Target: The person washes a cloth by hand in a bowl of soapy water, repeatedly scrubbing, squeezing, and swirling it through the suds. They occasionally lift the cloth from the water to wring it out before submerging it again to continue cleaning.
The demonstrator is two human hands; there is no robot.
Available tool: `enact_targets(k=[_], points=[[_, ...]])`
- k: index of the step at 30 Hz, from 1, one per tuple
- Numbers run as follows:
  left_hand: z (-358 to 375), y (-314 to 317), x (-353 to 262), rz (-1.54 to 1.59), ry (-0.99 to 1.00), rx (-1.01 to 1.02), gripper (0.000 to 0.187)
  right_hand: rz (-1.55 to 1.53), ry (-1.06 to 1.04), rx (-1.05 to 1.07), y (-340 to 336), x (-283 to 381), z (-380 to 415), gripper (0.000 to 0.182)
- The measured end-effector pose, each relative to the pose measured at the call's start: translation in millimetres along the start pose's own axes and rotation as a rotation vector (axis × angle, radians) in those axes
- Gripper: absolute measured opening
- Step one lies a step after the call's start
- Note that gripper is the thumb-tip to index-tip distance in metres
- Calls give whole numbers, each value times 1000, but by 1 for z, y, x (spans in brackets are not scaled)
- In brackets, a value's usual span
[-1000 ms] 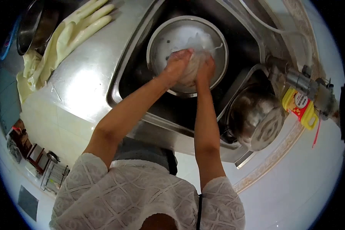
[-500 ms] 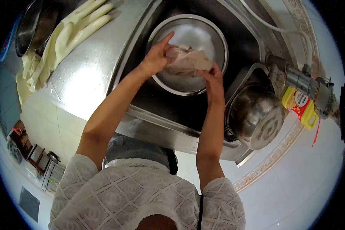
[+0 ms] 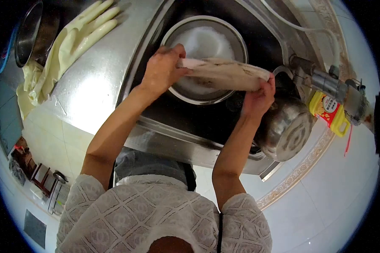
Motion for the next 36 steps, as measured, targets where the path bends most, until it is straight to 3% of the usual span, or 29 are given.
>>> enact_targets(k=[2, 5, 7, 8, 10, 12, 13, 14, 15, 16, 17, 18, 20, 21, 22, 24, 25, 26, 28, 29, 30, 31, 32, 33, 34, 36], points=[[2, -4, 3, -28, -21, -41, 28, -34, 7, 16, -10, -5, -8, 20], [7, -5, 10, -97, 130, -9, 35, -22, -88, -71, -11, -4, -9, 22], [9, -5, 22, 176, -266, 123, 33, -80, -92, -103, -6, 0, -6, 24], [10, 0, 25, 173, -268, 126, 33, -80, -89, -106, -5, -7, -7, 24], [9, 22, 45, 568, -545, -53, 39, 86, -7, -99, -3, -35, -21, 36], [10, 78, 72, 543, -546, 72, 48, 660, -257, 169, -11, -72, -47, 47], [9, 97, 78, 513, -546, 190, 63, 819, -168, 181, -17, -97, -61, 52], [4, 98, 69, 509, -546, 187, 63, 977, -70, 191, -24, -121, -70, 56], [3, 101, 61, 535, -732, 291, 69, 974, -65, 192, -25, -139, -73, 56], [5, 104, 58, 560, -917, 394, 75, 1271, -312, 186, -20, -150, -73, 55], [3, 143, 95, 665, -927, 194, 70, 1559, -569, 173, -15, -160, -70, 54], [3, 150, 94, 659, -931, 195, 70, 1556, -562, 175, -10, -168, -62, 54], [-7, 152, 85, -261, -446, 198, 64, 1957, -569, 628, 5, -190, -37, 52], [-3, 152, 82, -398, -254, 316, 63, 1810, -823, 812, 8, -180, -30, 46], [9, 168, 102, -402, -258, 324, 63, 1808, -812, 816, 8, -173, -30, 46], [15, 187, 128, -182, -265, 11, 64, 1586, -469, 334, 6, -152, -46, 36], [13, 187, 125, -181, -262, 8, 64, 1535, -473, -73, 5, -150, -44, 28], [12, 186, 116, -306, -180, -81, 65, 1535, -475, -76, 2, -158, -45, 28], [2, 156, 80, -429, -98, -170, 67, 1772, -577, 342, 0, -183, -43, 23], [-5, 142, 72, -146, -288, -129, 70, 1871, -651, 687, 14, -170, -31, 25], [-8, 137, 67, 139, -477, -83, 72, 1870, -654, 692, 23, -154, -27, 25], [-9, 133, 62, 137, -483, -85, 72, 1730, -504, 520, 28, -139, -27, 25], [-12, 134, 59, 328, -600, -29, 70, 1575, -366, 349, 28, -130, -32, 26], [-14, 136, 56, 522, -713, 29, 68, 1505, -253, 80, -6, -159, -66, 27], [-15, 135, 52, 522, -714, 28, 68, 1505, -253, 81, -10, -175, -70, 27], [-11, 146, 41, 1183, -1055, 58, 70, 986, -397, 152, -4, -186, -63, 21]])
Point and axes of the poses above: each hand's wrist, its own z-axis away from the middle knuckle, its own y-axis out of the palm, x = y × z, the point moved 4 cm from there along -z, towards the middle knuckle, and after that the axes turned 13 degrees about -x, right-handed, at the moved point
